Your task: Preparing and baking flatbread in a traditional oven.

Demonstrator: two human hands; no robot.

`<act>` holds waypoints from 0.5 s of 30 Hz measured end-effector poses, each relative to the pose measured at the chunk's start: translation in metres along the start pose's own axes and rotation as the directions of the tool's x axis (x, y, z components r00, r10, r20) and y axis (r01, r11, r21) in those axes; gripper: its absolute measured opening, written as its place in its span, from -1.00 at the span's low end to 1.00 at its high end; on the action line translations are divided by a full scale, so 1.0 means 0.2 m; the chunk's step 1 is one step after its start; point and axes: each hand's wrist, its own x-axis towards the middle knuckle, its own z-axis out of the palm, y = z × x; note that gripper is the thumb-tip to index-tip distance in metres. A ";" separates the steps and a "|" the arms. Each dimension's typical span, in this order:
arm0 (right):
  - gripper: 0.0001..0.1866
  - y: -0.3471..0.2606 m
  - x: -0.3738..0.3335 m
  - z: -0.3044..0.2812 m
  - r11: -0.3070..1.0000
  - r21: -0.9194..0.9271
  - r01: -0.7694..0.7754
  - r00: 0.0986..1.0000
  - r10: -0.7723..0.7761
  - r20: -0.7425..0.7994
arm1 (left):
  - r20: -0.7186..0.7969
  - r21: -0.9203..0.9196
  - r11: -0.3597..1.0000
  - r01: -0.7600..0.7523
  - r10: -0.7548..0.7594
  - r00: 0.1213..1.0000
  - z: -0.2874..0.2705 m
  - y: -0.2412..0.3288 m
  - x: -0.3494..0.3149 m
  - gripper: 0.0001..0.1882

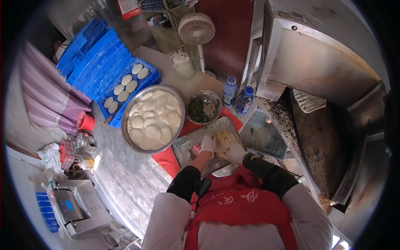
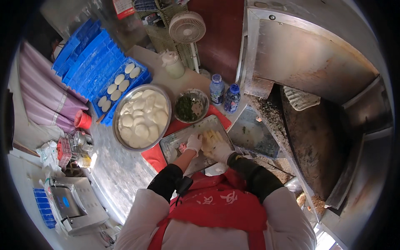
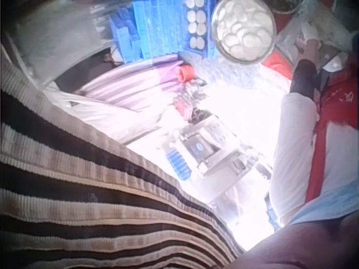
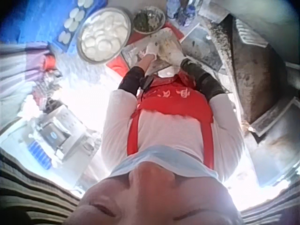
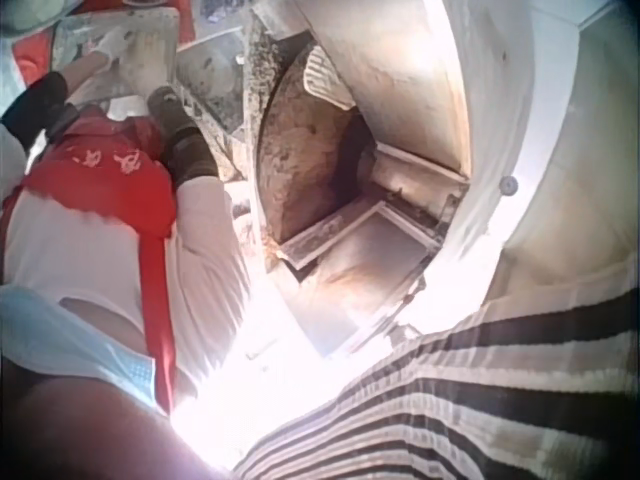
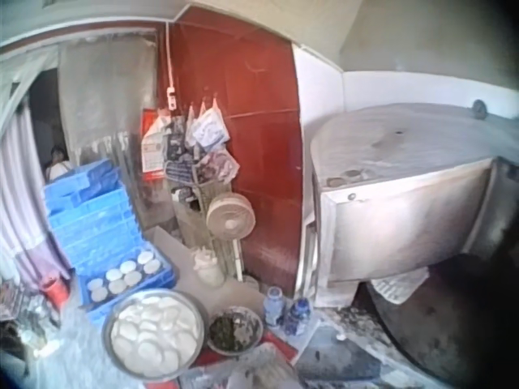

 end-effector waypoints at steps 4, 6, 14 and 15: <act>-0.55 0.04 0.09 0.20 0.960 -0.233 0.157 0.863 -0.247 -0.440 | 0.148 0.155 0.982 -0.107 0.084 0.985 -0.02 -0.11 0.09 -0.73; -0.61 0.10 0.14 0.19 0.996 -0.050 -0.070 0.969 0.056 -0.241 | 0.078 0.076 0.991 -0.111 0.105 0.991 -0.02 -0.06 0.04 -0.72; -0.88 0.08 0.28 0.15 0.701 -0.102 -0.706 0.698 0.713 0.062 | 0.266 0.098 0.967 -0.234 0.201 0.943 -0.18 -0.10 0.05 -0.70; -0.88 0.21 0.26 0.17 0.930 -0.160 -0.331 0.923 0.354 0.148 | 0.294 -0.132 0.984 -0.123 0.158 0.943 -0.19 -0.08 0.04 -0.71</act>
